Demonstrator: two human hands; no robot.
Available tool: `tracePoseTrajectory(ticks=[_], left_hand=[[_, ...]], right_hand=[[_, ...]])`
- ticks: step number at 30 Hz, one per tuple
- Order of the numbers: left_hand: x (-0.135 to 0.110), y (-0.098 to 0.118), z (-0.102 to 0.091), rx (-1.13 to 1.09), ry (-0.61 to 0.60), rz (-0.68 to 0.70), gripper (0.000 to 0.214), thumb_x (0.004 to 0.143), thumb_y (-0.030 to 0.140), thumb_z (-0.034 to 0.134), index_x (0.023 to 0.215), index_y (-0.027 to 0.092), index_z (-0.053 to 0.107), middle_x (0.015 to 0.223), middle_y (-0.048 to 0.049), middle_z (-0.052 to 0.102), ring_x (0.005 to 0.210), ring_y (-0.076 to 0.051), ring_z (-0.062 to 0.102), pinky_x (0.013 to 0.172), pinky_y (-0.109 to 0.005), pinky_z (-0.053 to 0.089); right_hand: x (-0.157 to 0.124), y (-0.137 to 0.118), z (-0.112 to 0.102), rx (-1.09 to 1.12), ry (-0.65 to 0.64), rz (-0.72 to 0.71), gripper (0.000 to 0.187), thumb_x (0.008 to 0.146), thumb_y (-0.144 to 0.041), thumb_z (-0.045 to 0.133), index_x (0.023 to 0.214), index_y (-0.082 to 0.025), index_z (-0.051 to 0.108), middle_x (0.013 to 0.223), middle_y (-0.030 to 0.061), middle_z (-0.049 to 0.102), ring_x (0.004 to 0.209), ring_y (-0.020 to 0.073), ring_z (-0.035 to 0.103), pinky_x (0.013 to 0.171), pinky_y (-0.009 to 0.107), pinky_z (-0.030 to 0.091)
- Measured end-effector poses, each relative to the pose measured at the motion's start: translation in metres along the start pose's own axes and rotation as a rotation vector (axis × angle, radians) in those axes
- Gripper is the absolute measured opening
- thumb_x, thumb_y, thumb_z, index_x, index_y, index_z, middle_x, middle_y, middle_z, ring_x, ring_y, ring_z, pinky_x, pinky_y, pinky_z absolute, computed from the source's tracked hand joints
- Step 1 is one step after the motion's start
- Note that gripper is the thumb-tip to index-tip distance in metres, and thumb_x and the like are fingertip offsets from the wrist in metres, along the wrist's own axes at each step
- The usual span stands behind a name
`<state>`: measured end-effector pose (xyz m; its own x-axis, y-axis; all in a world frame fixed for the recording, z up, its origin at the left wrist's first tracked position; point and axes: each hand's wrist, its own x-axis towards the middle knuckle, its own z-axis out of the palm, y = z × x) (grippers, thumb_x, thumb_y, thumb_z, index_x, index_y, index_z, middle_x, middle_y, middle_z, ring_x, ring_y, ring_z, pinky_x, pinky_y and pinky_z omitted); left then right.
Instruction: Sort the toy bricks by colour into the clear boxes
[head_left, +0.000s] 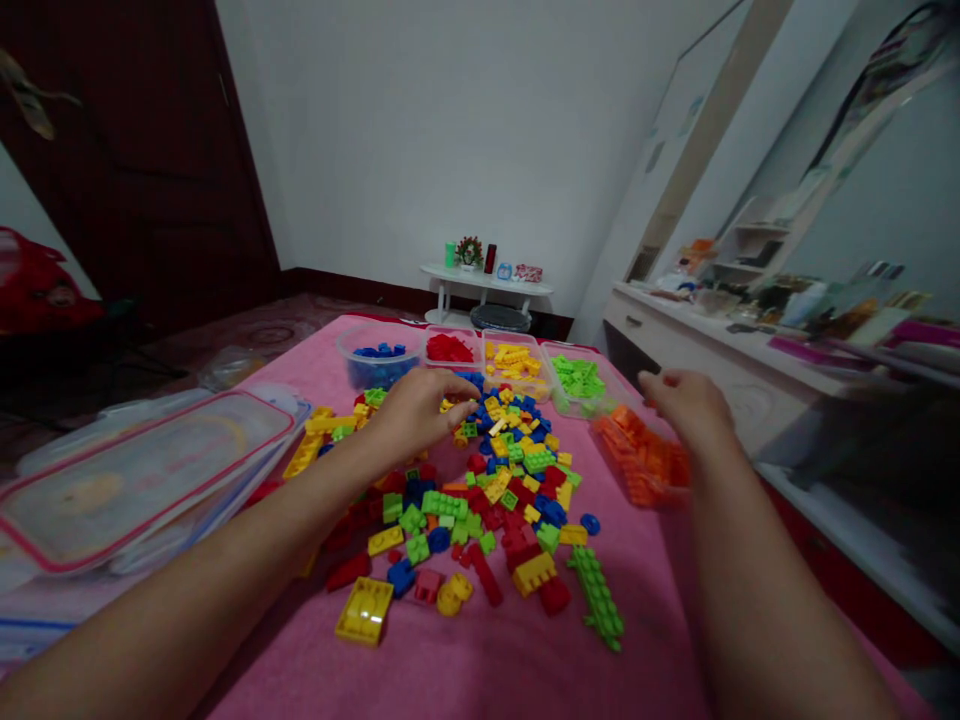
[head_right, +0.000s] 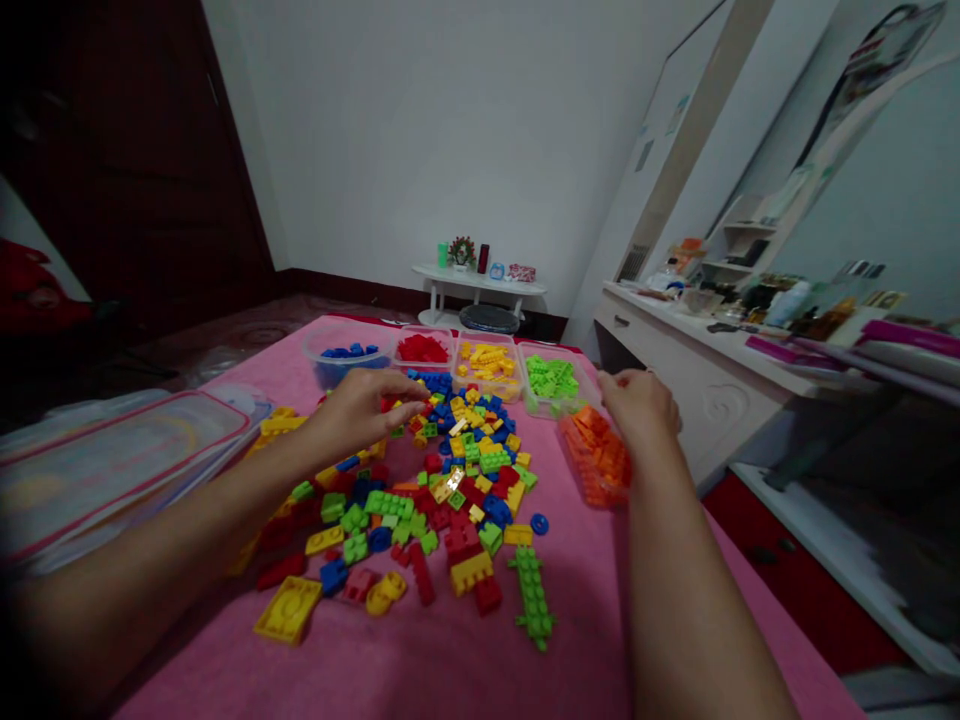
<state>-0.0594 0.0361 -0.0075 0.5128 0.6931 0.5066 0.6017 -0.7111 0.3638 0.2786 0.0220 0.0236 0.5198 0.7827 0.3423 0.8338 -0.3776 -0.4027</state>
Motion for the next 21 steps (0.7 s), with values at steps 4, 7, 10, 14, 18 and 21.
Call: tracePoseTrajectory(ticks=[4,7,10,14,18,21], left_hand=[[-0.002,-0.007,0.008,-0.034,-0.169,-0.049,0.021,0.078,0.024,0.056,0.091,0.019,0.071,0.089,-0.0029,0.072,0.078,-0.015,0.064,0.07,-0.023,0.045],[-0.005,-0.01,0.013,-0.052,-0.273,-0.053,0.023,0.077,0.026,0.056,0.092,0.018,0.071,0.086,-0.0033,0.071,0.074,-0.015,0.063,0.067,-0.023,0.045],[-0.009,-0.009,0.022,-0.07,-0.314,0.003,0.029,0.076,0.024,0.056,0.103,0.019,0.068,0.097,-0.0045,0.069,0.081,-0.015,0.062,0.072,-0.023,0.045],[-0.015,-0.004,0.039,-0.105,-0.409,0.131,0.035,0.074,0.013,0.054,0.106,0.019,0.066,0.101,-0.0041,0.068,0.088,-0.014,0.061,0.078,-0.022,0.044],[-0.017,-0.006,0.046,-0.059,-0.422,0.088,0.028,0.073,0.015,0.054,0.097,0.02,0.068,0.089,-0.0024,0.069,0.078,-0.014,0.061,0.07,-0.021,0.043],[-0.013,-0.013,0.039,-0.061,-0.385,-0.034,0.025,0.074,0.026,0.056,0.095,0.019,0.067,0.079,-0.0018,0.069,0.067,-0.013,0.059,0.059,-0.02,0.04]], right_hand=[[-0.002,-0.001,0.004,-0.305,-0.2,0.022,0.033,0.067,-0.05,0.06,0.079,-0.022,0.073,0.083,0.0137,0.068,0.073,0.0281,0.062,0.061,0.038,0.041],[-0.012,-0.024,0.004,-0.263,-0.162,-0.157,0.028,0.069,-0.044,0.06,0.081,-0.023,0.073,0.082,0.0102,0.069,0.072,0.0243,0.061,0.059,0.033,0.039],[-0.025,-0.046,0.012,-0.112,-0.295,-0.379,0.016,0.068,-0.033,0.062,0.069,-0.02,0.071,0.069,0.0062,0.068,0.064,0.0179,0.06,0.055,0.027,0.038],[-0.049,-0.067,0.036,0.093,-0.62,-0.615,0.01,0.064,-0.017,0.062,0.069,-0.018,0.07,0.064,0.0011,0.067,0.058,0.0132,0.058,0.053,0.022,0.039],[-0.073,-0.085,0.046,0.106,-0.788,-0.74,0.024,0.059,-0.006,0.06,0.078,-0.017,0.07,0.068,-0.0006,0.068,0.06,0.0118,0.058,0.051,0.019,0.039],[-0.081,-0.091,0.038,0.028,-0.837,-0.731,0.024,0.06,-0.006,0.057,0.078,-0.018,0.07,0.067,-0.0007,0.068,0.059,0.0114,0.058,0.05,0.018,0.037]])
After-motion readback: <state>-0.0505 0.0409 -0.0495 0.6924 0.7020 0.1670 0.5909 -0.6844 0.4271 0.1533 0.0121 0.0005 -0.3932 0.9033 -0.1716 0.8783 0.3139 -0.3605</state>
